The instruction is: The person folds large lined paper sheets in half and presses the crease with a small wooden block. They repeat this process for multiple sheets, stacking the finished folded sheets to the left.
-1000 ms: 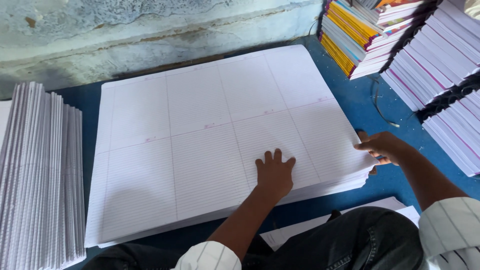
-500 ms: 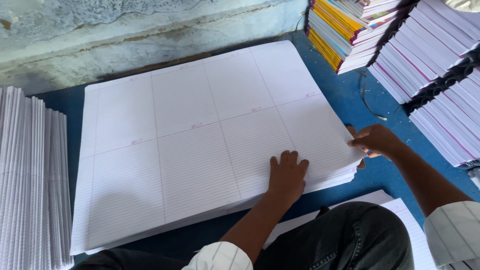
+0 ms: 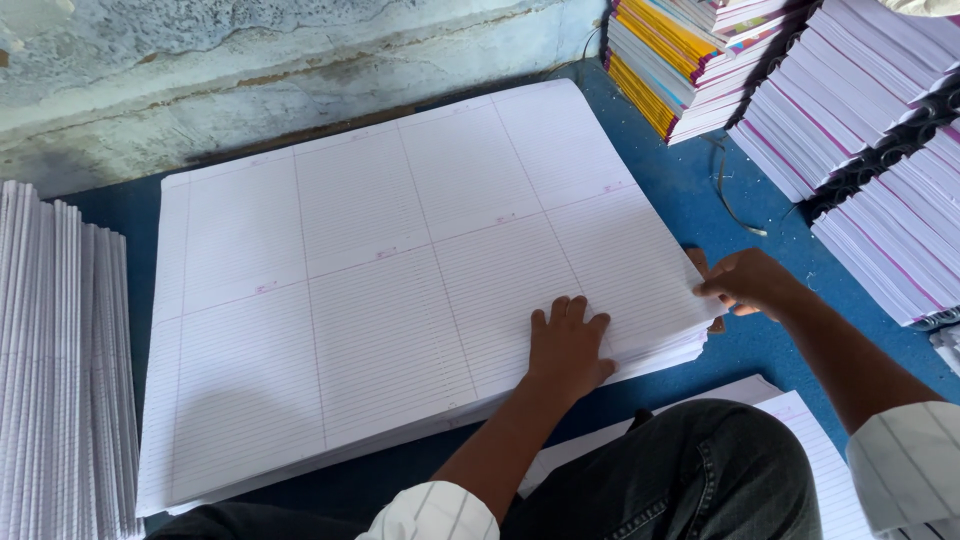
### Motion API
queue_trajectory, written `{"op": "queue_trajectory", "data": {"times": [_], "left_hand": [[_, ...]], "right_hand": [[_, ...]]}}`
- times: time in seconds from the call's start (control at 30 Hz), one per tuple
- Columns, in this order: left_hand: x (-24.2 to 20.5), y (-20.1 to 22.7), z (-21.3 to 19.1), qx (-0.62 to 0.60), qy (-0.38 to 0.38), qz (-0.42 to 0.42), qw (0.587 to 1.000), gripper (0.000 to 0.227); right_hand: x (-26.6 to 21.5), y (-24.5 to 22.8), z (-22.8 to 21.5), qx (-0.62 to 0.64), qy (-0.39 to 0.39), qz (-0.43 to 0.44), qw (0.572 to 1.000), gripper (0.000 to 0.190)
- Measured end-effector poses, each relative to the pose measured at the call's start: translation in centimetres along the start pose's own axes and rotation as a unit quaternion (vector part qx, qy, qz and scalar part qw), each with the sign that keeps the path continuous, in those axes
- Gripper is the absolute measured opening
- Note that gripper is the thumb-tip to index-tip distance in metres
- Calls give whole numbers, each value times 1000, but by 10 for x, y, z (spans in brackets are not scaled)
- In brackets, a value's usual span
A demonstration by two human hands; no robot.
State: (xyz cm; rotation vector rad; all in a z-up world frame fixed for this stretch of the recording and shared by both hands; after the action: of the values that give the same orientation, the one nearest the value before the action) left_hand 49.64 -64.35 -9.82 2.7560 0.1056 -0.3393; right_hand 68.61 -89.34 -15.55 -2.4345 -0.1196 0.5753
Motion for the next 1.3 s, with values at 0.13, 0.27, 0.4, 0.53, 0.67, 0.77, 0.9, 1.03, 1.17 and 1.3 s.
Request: {"op": "queue_trajectory", "data": {"times": [0.13,0.27,0.4,0.53,0.67,0.77,0.9,1.03,1.17,1.3], "left_hand": [[2,2,-4,-2,3,4,1000,75],[5,4,-7,-38,9,-3,999,66],[9,6,-9,-68,36,-8,997,49],[23,6,-10,-169,53,-23,984,38],[39,5,-10,-374,36,-77,923,46],[53,6,1,-524,-45,-146,838,56],[66,14,13,-654,-86,-195,726,60],[86,23,19,-738,-84,-167,649,63],[102,30,24,-771,-86,-138,616,67],[112,26,26,-809,-73,-134,567,67]], "right_hand": [[-5,-13,-5,-19,2,-14,1000,38],[-16,-13,4,98,-5,56,994,41],[-32,-12,16,199,-43,109,973,43],[-48,-1,23,206,-97,157,961,37],[-55,1,21,186,-123,159,962,32],[-54,-8,16,130,-119,112,978,36],[-57,-22,6,52,-73,84,992,43],[-61,-36,4,83,-74,62,992,41],[-61,-51,1,30,-93,-9,995,44],[-67,-75,5,-77,-94,-144,982,43]]}}
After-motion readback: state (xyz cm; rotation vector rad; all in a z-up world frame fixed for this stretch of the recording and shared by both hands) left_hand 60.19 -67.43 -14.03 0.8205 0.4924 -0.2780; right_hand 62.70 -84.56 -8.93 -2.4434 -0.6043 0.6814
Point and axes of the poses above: each hand's wrist, its own x-axis towards the middle knuckle, its own z-axis out of the palm, y = z × x, the point moved 10 cm from there along x, towards the middle knuckle, and after that the axes turned 11 degrees about -z, right-handed, at the moved point
